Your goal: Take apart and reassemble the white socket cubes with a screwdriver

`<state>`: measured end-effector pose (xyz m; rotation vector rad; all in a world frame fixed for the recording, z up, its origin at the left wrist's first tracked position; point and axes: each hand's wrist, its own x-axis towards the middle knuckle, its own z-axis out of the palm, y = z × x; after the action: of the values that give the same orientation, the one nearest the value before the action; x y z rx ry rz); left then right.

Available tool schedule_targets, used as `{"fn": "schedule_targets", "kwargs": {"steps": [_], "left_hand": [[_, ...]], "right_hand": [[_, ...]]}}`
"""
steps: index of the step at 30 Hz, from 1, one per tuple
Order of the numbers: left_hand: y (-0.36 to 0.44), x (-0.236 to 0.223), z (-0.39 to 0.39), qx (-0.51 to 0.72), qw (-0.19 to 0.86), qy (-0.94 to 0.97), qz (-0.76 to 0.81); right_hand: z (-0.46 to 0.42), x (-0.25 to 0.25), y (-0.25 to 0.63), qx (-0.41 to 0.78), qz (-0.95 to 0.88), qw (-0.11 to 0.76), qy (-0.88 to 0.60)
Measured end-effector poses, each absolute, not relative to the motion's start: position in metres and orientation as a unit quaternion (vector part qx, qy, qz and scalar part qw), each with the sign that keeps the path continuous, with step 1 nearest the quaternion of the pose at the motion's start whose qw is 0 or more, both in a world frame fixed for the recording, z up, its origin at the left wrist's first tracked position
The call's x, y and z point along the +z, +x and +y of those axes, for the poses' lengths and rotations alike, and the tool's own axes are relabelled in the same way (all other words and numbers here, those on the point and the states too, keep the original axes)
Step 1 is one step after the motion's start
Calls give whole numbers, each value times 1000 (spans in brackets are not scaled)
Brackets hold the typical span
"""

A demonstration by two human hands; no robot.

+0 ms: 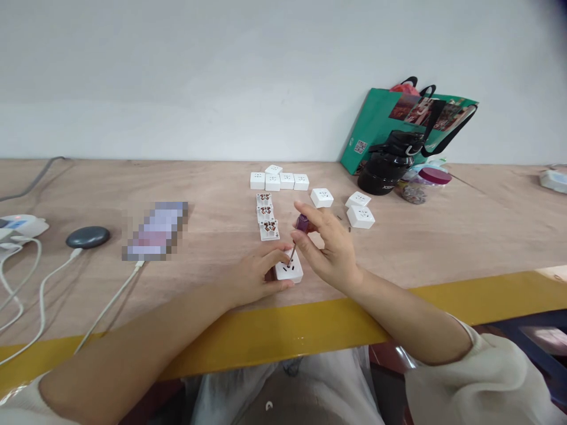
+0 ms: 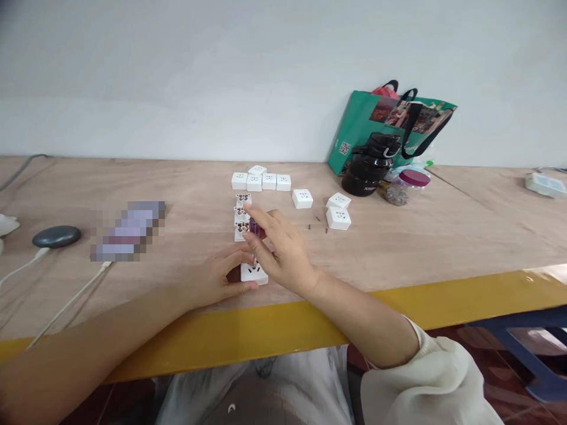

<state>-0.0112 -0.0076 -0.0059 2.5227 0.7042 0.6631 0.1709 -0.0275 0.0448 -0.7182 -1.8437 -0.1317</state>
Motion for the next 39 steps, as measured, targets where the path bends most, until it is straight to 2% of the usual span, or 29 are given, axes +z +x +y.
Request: {"fn": "schedule_targets", "kwargs": {"steps": [9,16,25,39], "left_hand": [[-11,-8,-6,252,214,911,248],[-10,-8,-6,252,212,912,245],[-11,-6,-7,238,227,909,257],[-10,-8,-6,253,211,912,247]], "right_hand": [[-31,39,170,63,-754,583,-297],[-30,39,170,93,-757,573,-300],[-27,42,171,-3,-764,576,-291],[-29,46,173,18,-785,545,-294]]}}
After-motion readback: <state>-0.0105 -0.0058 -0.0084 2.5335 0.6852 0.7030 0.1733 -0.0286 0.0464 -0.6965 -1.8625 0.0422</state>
